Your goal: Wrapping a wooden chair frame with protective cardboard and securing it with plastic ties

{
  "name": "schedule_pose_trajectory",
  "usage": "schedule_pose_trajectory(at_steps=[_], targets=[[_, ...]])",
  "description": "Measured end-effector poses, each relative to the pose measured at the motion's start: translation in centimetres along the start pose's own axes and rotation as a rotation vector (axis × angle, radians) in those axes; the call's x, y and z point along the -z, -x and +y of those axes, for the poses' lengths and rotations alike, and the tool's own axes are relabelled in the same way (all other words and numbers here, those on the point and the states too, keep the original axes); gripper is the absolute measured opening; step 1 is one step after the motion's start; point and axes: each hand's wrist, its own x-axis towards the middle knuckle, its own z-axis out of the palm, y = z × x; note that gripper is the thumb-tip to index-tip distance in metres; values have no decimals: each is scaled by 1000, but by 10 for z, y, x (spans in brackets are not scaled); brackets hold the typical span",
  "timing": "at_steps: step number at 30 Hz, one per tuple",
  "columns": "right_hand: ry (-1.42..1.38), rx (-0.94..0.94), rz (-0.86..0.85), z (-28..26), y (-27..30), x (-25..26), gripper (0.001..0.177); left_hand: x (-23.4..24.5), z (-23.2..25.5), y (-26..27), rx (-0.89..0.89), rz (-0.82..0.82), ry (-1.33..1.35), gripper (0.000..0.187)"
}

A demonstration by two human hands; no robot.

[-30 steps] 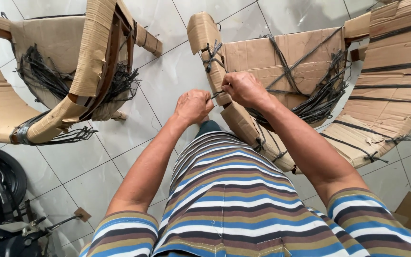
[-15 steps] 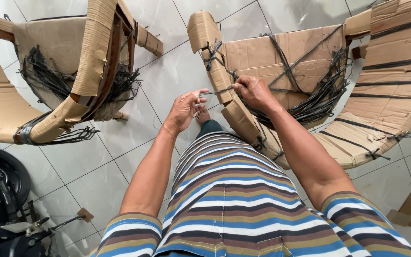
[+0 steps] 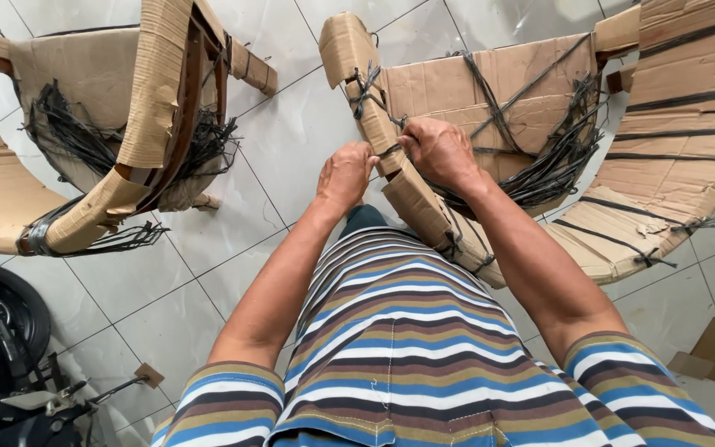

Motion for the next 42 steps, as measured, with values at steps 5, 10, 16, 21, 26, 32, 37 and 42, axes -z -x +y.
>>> schedule_pose_trajectory(at_steps=[5,10,16,21,26,32,37,42], targets=[[-5,-39,-16,15,-4,-9,17,-11,-20,-11,43,-89,-38,24],[-143,-200,-75,33,0,-32,19,39,-7,7,32,-202,22,26],[-272,-237,-1,46,26,-7,16,69,33,20,79,-197,987,19],[-549,-31,116,21,35,14,15,33,35,1,120,-8,1184,19],[-530,87,129,0,22,13,15,8,16,-18,2,-82,978,27],[-617,175,112,-25,11,23,18,19,20,-18,-30,-59,684,16],[-635,192,50,-14,-5,5,26,16,19,-21,-65,-43,670,11],[-424,135,-13,-5,-3,-17,10,12,13,-19,1,-75,782,11]])
